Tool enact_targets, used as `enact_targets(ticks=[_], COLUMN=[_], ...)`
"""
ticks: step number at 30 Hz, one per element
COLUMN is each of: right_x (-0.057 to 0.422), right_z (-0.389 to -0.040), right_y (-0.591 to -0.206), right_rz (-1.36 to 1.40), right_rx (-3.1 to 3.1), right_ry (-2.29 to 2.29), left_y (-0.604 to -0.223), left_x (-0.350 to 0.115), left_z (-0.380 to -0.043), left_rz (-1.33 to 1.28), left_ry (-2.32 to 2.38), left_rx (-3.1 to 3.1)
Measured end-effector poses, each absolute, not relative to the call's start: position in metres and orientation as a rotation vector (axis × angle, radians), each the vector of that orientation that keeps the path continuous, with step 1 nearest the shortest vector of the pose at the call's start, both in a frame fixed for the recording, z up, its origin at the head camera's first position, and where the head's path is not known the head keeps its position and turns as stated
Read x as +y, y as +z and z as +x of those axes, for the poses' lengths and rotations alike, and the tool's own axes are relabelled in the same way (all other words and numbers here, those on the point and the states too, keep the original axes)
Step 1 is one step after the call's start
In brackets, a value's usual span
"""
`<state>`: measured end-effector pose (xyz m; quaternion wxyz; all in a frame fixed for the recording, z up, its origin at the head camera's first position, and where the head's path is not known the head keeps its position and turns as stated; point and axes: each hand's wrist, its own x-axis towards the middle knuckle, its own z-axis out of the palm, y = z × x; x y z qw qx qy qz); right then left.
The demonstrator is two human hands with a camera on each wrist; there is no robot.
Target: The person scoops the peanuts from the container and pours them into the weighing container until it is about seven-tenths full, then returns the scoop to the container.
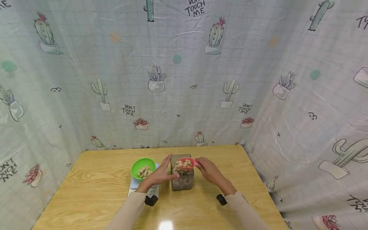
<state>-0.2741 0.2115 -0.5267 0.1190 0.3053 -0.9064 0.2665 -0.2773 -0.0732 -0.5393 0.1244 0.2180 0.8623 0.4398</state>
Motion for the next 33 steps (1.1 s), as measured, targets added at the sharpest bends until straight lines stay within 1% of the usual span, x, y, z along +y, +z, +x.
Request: enact_targets(ticks=[5,12,23,33], right_x=[0.216,0.223,0.227,0.219], right_z=[-0.272,-0.273,-0.275,-0.278], right_y=[-0.523,-0.515,-0.485,-0.459], right_rz=[0.865,0.859,0.934,0.996], right_rx=[-2.632,-2.605,-2.549,-2.553], right_ry=[0.783,0.658,0.521,0.507], left_y=[-0.530,-0.513,-0.495,-0.490], left_x=[-0.076,-0.083,-0.093,-0.109], left_z=[-0.273,-0.265,-0.252,-0.244], left_rz=[0.686,0.716,0.666,0.658], left_ry=[1.258,1.248,1.294,1.189], left_rx=[2.589,2.654,2.714,2.878])
